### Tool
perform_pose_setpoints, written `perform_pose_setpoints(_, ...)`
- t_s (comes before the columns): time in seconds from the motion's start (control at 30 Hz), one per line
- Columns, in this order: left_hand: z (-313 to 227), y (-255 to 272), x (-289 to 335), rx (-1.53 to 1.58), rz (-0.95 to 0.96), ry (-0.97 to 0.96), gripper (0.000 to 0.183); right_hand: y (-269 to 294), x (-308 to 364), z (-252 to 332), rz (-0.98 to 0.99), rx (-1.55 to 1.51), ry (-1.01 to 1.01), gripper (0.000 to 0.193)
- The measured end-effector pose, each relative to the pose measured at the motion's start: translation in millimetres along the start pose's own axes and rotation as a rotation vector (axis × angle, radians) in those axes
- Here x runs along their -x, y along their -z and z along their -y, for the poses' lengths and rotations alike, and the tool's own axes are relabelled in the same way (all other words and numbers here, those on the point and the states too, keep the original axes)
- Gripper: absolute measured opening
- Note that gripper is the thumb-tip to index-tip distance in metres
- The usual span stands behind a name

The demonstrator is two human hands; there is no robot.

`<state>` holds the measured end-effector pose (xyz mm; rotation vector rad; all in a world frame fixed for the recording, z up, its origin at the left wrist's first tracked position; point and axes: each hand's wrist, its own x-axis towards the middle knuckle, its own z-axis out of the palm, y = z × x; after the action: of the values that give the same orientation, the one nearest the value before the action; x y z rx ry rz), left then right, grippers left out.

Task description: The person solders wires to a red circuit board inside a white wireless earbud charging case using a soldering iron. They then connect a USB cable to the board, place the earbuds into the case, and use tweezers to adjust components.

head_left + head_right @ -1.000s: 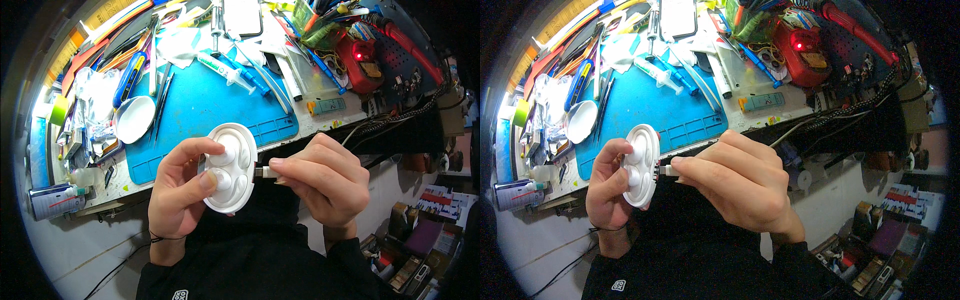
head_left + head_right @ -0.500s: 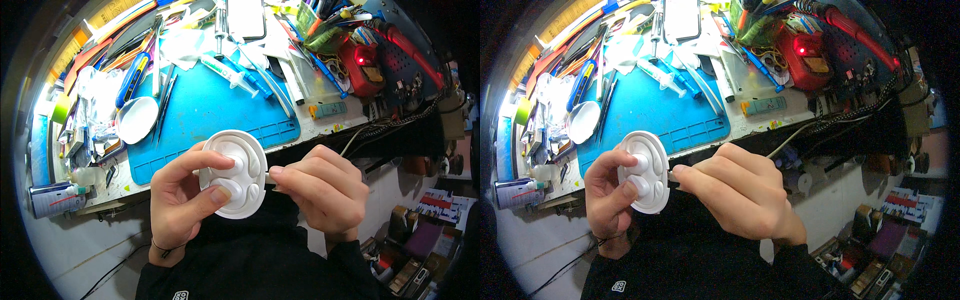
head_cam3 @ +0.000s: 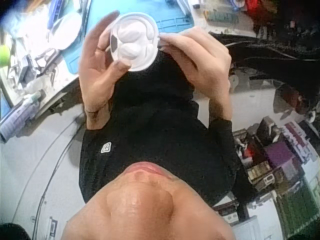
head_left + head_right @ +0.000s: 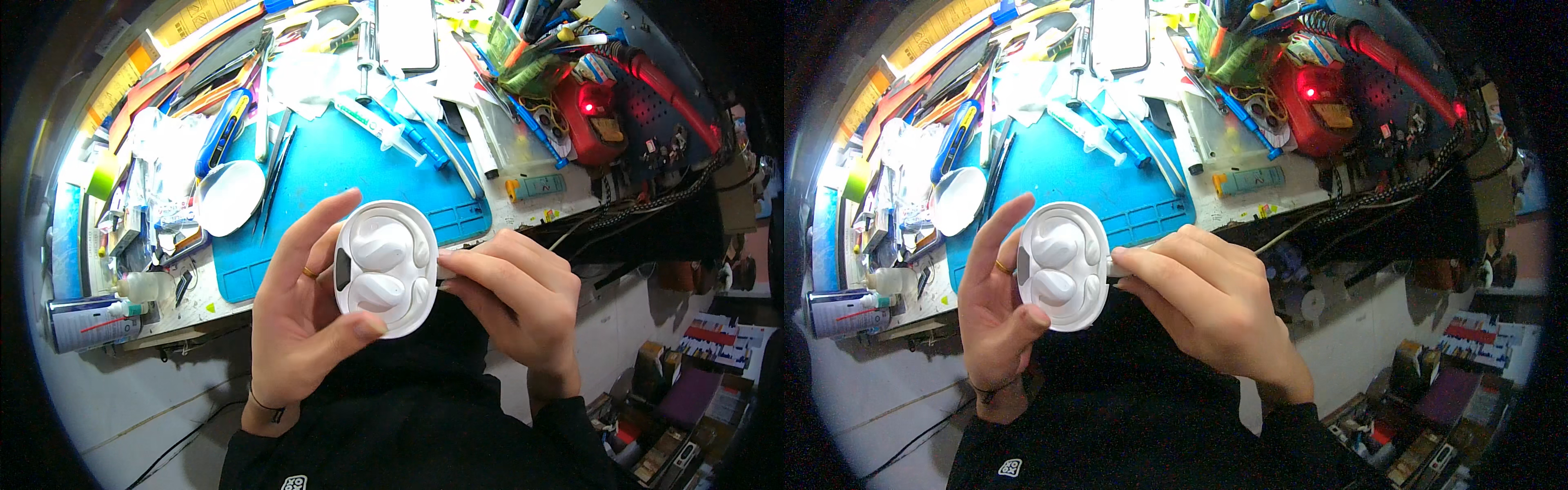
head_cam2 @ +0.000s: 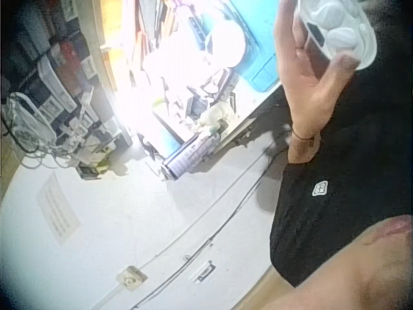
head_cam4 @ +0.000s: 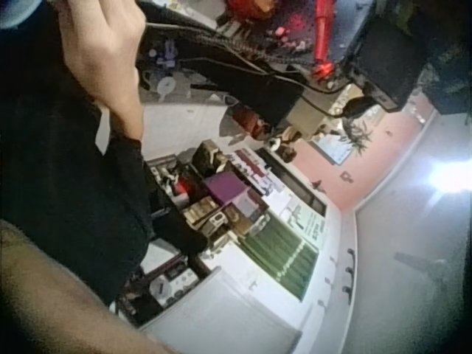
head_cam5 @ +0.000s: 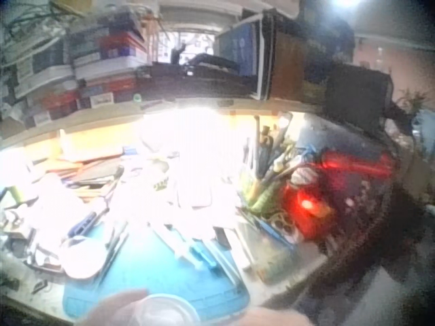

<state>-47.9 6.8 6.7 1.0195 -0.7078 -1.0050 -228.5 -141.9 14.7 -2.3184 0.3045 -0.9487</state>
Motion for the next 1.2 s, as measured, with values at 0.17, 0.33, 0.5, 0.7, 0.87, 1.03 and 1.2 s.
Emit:
perform_pose_setpoints(0.17,5.8,3.6,-5.3,0.033,0.106,-0.012,0.129,0.0,0.7,-3.6,-0.048,-0.055,-0.029,0.029)
perform_pose_setpoints(0.33,15.9,5.3,-11.0,-0.040,0.198,-0.100,0.131,0.5,0.1,-5.1,-0.034,-0.075,-0.008,0.027)
perform_pose_setpoints(0.5,22.8,6.1,-15.7,-0.097,0.233,-0.240,0.130,1.6,1.7,-3.6,-0.037,-0.052,-0.002,0.027)
perform_pose_setpoints(0.7,20.7,10.0,-15.1,-0.121,0.275,-0.230,0.131,2.1,2.8,-2.4,-0.007,-0.087,0.010,0.029)
perform_pose_setpoints(0.87,22.8,6.2,-14.4,-0.099,0.234,-0.239,0.132,0.9,2.9,-1.7,-0.035,-0.050,0.029,0.030)
perform_pose_setpoints(1.03,19.6,9.1,-14.5,-0.097,0.268,-0.228,0.132,0.6,4.0,-1.0,-0.041,-0.046,0.040,0.026)
perform_pose_setpoints(1.2,18.8,10.9,-15.4,-0.098,0.292,-0.243,0.132,0.7,2.8,-2.4,-0.038,-0.044,0.054,0.024)
